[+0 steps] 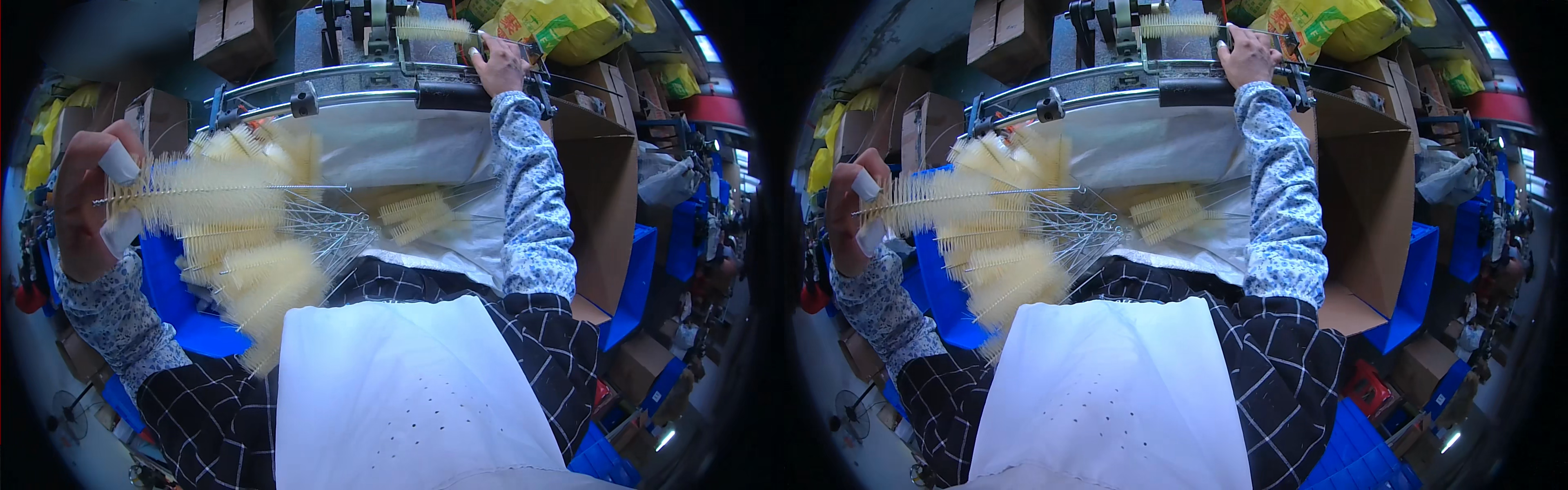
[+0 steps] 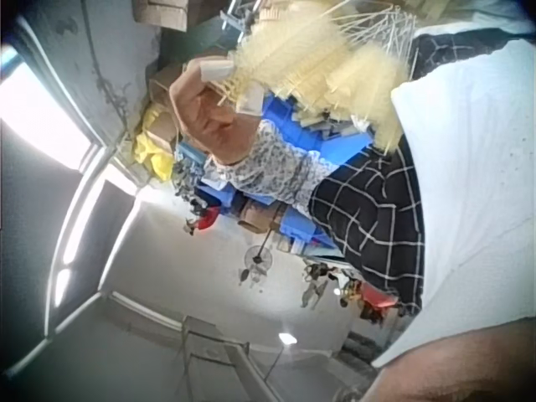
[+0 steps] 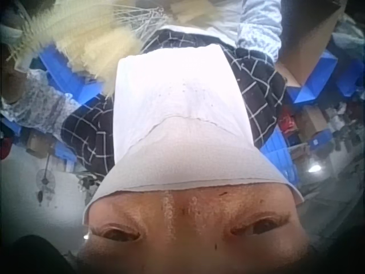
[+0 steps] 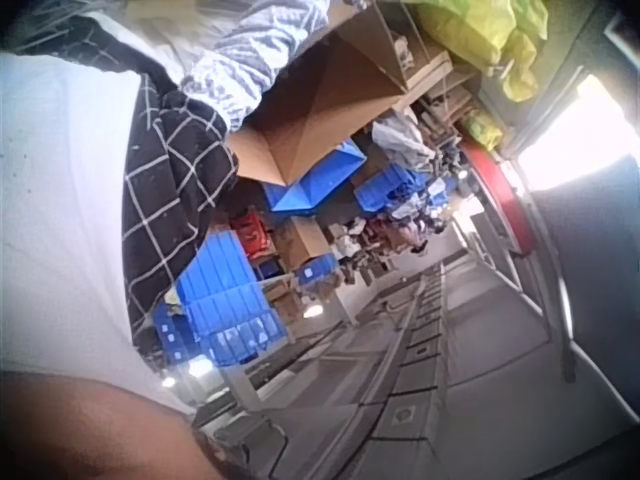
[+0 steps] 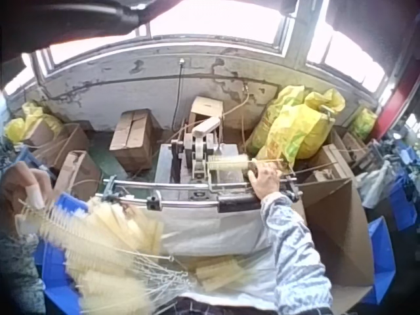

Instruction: Manually selecting yellow brushes from a container and feeding them into a production machine for twisting or packaging.

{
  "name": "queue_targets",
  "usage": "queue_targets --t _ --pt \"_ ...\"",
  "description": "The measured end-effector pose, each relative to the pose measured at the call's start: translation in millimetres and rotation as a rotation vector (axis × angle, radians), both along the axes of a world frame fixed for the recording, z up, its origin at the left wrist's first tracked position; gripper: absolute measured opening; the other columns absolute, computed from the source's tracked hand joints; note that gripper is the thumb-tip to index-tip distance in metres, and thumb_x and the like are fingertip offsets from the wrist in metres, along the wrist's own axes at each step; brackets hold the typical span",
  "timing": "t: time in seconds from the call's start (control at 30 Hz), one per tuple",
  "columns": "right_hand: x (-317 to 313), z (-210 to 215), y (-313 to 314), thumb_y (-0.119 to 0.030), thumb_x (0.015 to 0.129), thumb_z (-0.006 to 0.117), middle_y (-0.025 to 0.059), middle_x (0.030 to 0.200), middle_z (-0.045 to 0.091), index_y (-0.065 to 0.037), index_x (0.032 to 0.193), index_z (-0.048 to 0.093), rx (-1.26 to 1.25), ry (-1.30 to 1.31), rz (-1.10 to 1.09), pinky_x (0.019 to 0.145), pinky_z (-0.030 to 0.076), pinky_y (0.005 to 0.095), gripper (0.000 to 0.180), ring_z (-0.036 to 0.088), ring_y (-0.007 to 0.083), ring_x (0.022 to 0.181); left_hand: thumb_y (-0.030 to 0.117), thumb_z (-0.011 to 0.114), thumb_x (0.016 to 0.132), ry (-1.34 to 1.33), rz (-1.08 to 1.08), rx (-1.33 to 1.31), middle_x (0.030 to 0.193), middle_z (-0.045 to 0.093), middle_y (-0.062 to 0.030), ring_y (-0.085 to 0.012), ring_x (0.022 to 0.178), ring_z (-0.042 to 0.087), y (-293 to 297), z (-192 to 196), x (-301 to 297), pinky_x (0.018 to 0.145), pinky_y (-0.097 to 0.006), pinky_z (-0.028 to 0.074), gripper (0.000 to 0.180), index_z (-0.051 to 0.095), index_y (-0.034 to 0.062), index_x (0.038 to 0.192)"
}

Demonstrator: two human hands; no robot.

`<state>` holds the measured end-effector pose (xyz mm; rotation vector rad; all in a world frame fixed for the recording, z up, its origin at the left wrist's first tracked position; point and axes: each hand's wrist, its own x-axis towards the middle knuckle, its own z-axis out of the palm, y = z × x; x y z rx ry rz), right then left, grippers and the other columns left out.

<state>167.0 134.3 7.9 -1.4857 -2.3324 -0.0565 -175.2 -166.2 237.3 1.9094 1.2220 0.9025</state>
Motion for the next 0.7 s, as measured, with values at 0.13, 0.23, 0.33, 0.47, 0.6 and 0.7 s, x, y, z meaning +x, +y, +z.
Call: queue_targets --t 0.13,0.23,0.33,0.47,0.6,0.7 --pt "-13.9 -11.6 -3.3 -0.026 0.076 0.053 0.0053 0.106 0.053 -0.015 0.108 0.053 -0.022 0.099 0.002 0.082 0.032 0.0437 0.034 0.049 0.0226 0.098 0.022 0.058 0.070 0.118 -0.055 0.065 0.084 0.041 -0.0054 -0.0130 0.069 0.043 6.1 -0.8 -2.2 0.053 -0.018 0.035 0.043 0.040 0.0104 0.108" --pt "-33.8 -2.3 -14.1 -0.026 0.074 0.056 0.0060 0.107 0.054 -0.013 0.106 0.054 -0.048 0.126 0.010 0.082 0.037 0.0432 0.035 0.051 0.0225 0.098 0.016 0.061 0.067 0.102 -0.043 0.038 0.085 0.042 -0.0051 -0.0140 0.070 0.044 0.2 6.6 -1.2 0.054 -0.019 0.038 0.045 0.041 0.0109 0.107" --pt "-50.2 2.5 -23.2 -0.025 0.074 0.056 0.0064 0.106 0.054 -0.013 0.105 0.055 -0.064 0.119 0.009 0.081 0.037 0.0434 0.034 0.051 0.0228 0.097 0.011 0.061 0.067 0.084 -0.002 0.033 0.086 0.042 -0.0050 -0.0140 0.072 0.045 -2.0 7.6 -1.2 0.057 -0.020 0.040 0.044 0.041 0.0111 0.107" --pt "-82.7 8.4 -40.9 -0.026 0.075 0.053 0.0047 0.103 0.055 -0.013 0.103 0.055 -0.102 0.094 -0.006 0.079 0.036 0.0433 0.031 0.052 0.0218 0.094 0.008 0.061 0.067 0.028 -0.013 -0.008 0.087 0.043 -0.0052 -0.0135 0.075 0.046 4.4 8.2 4.1 0.061 -0.020 0.042 0.043 0.042 0.0109 0.106" --pt "-120.8 15.4 -61.5 -0.026 0.078 0.051 0.0049 0.105 0.052 -0.011 0.107 0.053 -0.158 0.010 0.006 0.080 0.035 0.0422 0.033 0.051 0.0208 0.095 0.002 0.066 0.060 0.019 -0.110 0.023 0.088 0.043 -0.0059 -0.0148 0.078 0.048 17.2 4.1 17.4 0.065 -0.022 0.044 0.051 0.043 0.0099 0.105" --pt "-124.0 10.5 -64.7 -0.021 0.078 0.052 0.0056 0.097 0.054 -0.010 0.103 0.053 -0.060 0.085 0.025 0.082 0.034 0.0426 0.028 0.051 0.0202 0.093 -0.002 0.068 0.055 0.034 -0.126 0.045 0.088 0.044 -0.0064 -0.0158 0.081 0.049 20.8 0.2 19.4 0.070 -0.024 0.046 0.057 0.044 0.0095 0.105"
